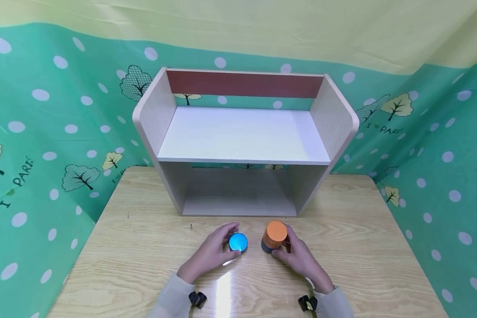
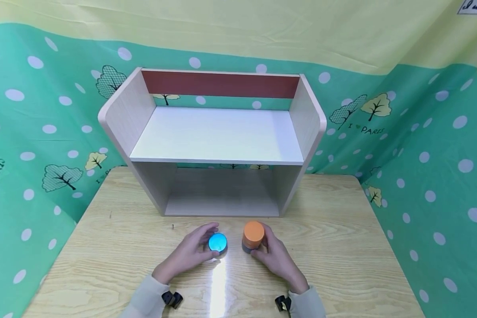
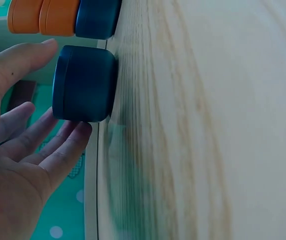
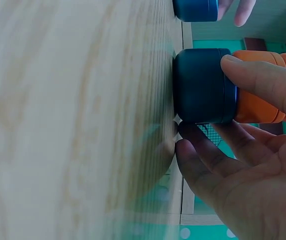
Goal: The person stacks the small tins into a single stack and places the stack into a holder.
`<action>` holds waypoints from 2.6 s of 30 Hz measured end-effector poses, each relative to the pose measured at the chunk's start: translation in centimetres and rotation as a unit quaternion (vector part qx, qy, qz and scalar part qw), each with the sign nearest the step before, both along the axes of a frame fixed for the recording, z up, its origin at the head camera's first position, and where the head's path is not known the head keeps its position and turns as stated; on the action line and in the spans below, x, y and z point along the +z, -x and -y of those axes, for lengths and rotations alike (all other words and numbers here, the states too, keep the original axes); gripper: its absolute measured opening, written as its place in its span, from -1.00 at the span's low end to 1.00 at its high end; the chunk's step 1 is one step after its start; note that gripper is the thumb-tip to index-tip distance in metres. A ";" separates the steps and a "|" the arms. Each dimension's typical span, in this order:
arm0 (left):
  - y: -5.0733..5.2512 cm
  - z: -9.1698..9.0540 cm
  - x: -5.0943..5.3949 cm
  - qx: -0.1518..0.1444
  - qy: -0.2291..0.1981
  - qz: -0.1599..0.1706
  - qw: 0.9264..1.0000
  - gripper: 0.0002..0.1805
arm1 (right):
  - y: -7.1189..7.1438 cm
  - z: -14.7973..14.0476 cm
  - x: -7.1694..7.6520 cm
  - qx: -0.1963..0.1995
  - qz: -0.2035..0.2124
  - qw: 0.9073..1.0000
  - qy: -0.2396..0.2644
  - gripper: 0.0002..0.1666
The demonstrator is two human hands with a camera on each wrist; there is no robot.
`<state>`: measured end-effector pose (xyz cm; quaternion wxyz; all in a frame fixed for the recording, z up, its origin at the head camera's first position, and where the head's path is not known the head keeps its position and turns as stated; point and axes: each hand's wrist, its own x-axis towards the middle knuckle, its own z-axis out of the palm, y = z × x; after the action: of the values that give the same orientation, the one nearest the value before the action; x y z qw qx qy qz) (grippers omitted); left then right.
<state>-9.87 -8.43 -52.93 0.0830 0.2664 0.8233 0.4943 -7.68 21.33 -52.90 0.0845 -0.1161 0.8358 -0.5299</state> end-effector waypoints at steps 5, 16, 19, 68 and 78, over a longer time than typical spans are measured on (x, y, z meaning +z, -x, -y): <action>-0.1 -0.1 -0.2 0.000 0.014 -0.005 1.000 -0.14 | 0.0 0.0 0.1 -0.005 0.001 1.000 -0.003 -0.09; -0.2 -0.2 -0.2 0.006 0.036 -0.010 0.999 -0.17 | -0.1 0.2 0.3 -0.015 0.006 1.000 -0.006 -0.10; -0.2 -0.2 -0.2 0.008 0.038 -0.009 0.999 -0.18 | 0.0 0.2 0.3 -0.017 0.005 1.000 -0.007 -0.10; 2.1 0.2 4.6 0.015 0.014 -0.015 1.000 -0.14 | 0.0 0.1 0.1 -0.018 0.008 1.000 -0.011 -0.11; 2.8 -0.5 6.7 0.009 0.007 -0.059 0.998 -0.14 | 0.0 0.2 0.1 -0.020 0.015 1.000 -0.013 -0.10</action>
<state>-12.64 -7.92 -46.23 0.0322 0.2871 0.8326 0.4726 -7.71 21.14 -52.80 0.0872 -0.0902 0.8434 -0.5224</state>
